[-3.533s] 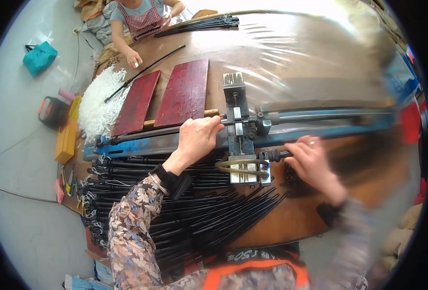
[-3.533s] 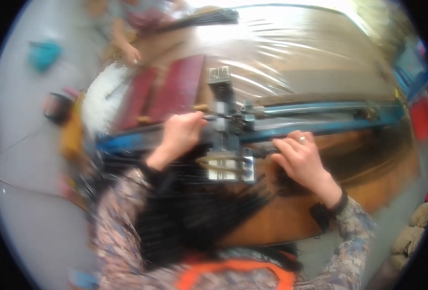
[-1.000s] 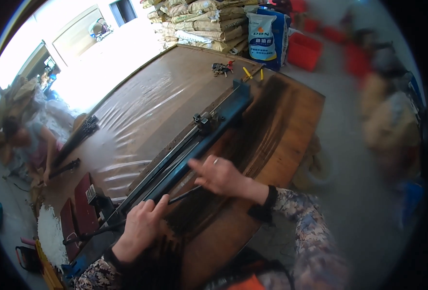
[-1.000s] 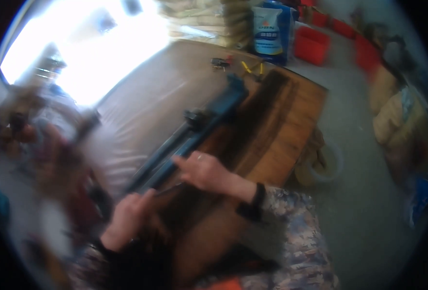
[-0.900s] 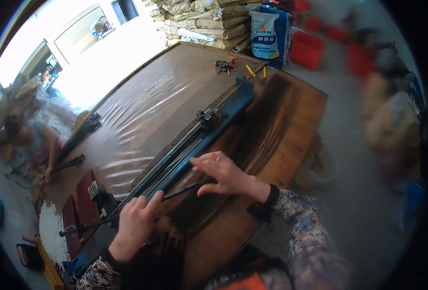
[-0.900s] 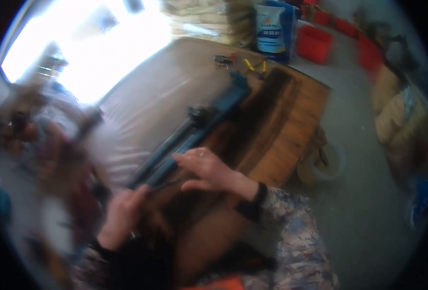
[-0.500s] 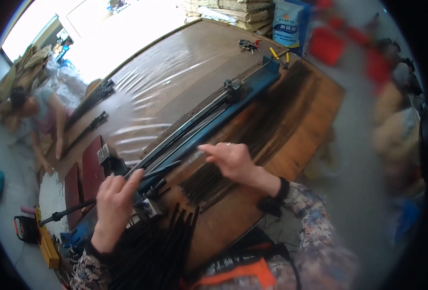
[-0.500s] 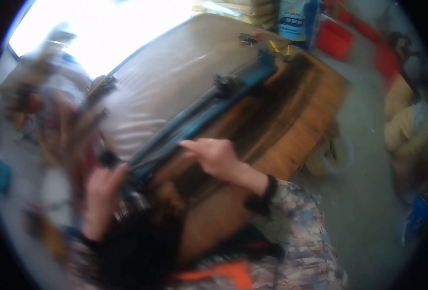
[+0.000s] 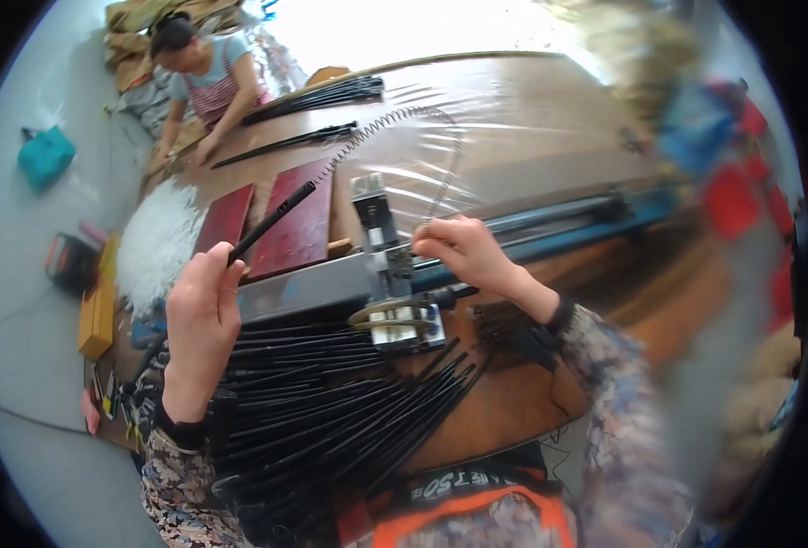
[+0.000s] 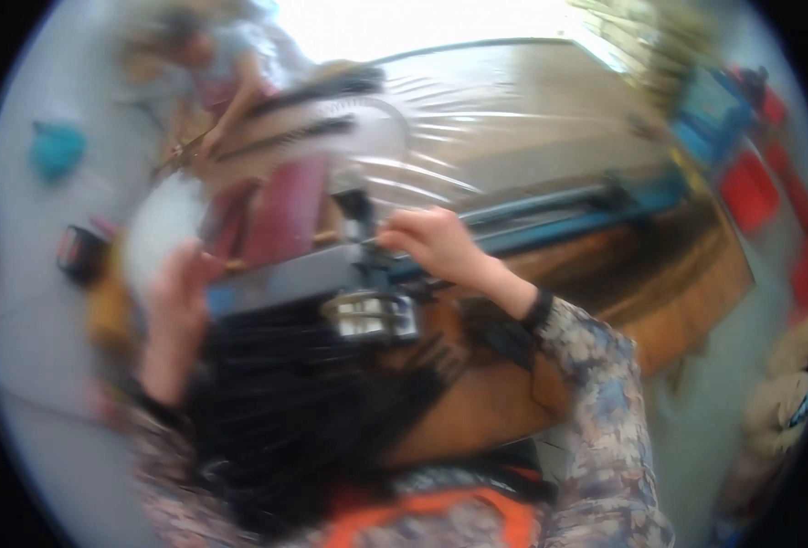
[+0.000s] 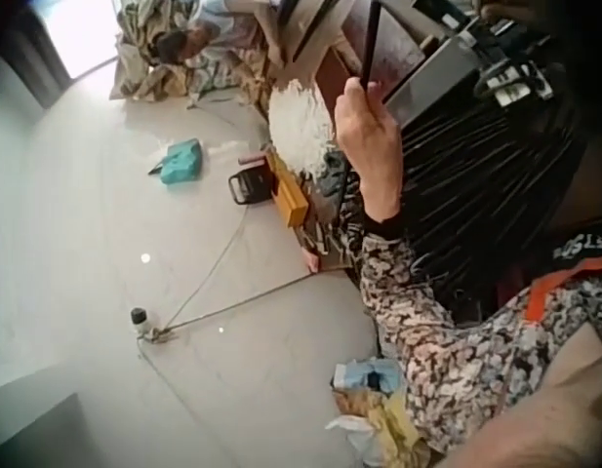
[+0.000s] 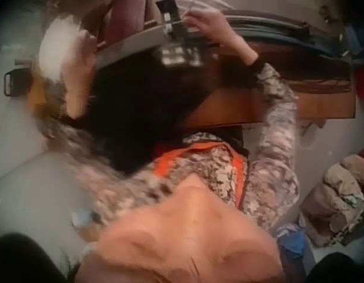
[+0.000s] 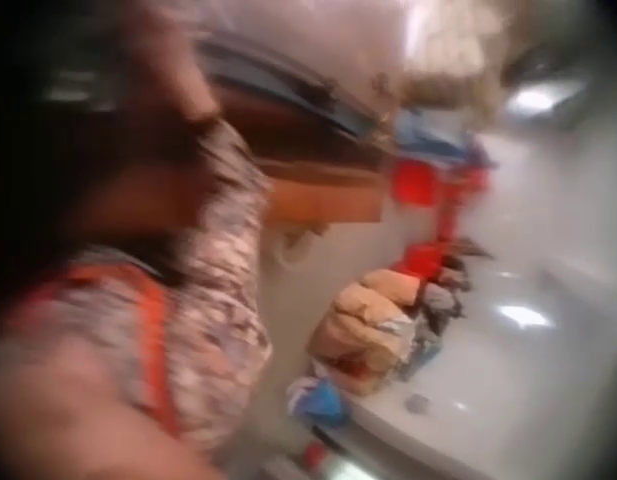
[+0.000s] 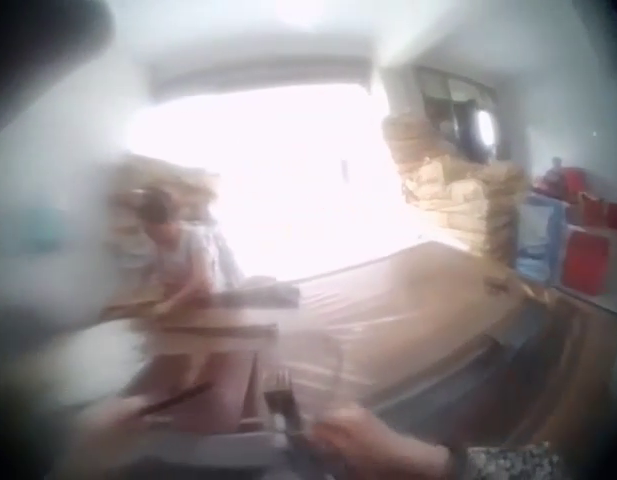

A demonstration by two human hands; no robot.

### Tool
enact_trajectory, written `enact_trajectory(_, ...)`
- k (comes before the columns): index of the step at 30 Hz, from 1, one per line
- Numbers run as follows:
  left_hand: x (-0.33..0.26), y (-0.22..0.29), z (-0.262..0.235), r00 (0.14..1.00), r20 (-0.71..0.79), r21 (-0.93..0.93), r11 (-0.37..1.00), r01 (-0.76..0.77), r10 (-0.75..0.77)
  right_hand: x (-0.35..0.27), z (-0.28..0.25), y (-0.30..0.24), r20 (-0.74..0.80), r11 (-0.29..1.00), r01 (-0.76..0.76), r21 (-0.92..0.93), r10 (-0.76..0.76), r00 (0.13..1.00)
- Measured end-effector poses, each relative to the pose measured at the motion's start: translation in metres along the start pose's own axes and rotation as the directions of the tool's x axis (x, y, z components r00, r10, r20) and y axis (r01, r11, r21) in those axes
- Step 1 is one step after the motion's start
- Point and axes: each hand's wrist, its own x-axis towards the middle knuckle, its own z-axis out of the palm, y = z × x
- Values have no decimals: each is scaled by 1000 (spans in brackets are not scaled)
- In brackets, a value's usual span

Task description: Manually picking up thin metal rods and placing them into a specialized alignment jig or machine on a workbench.

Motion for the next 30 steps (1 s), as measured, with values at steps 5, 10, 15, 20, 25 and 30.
enact_trajectory(5, -66, 39, -33, 997, 9, 96, 992, 81, -83, 2, 9, 0, 61, 943, 289, -163, -283, 957)
enact_trajectory(10, -113, 42, -17, 970, 17, 131, 963, 236, -241, 10, 1, 12, 319, 882, 361, -304, -262, 911)
enact_trajectory(15, -119, 58, 33, 964, -5, 153, 953, 262, -265, -9, -14, 35, 354, 679, 497, -540, -352, 866)
enact_trajectory(20, -104, 47, 88, 979, 26, 214, 958, 193, -203, -67, -167, 108, 260, 500, 375, -781, -286, 922)
enact_trajectory(25, -3, 61, 126, 996, 58, -33, 998, -62, 64, -58, -251, 37, 155, 473, 282, -835, -289, 945)
enact_trajectory(30, 24, 63, 156, 996, -16, -76, 993, -93, 92, -47, -276, 51, 149, 481, 245, -842, -229, 962)
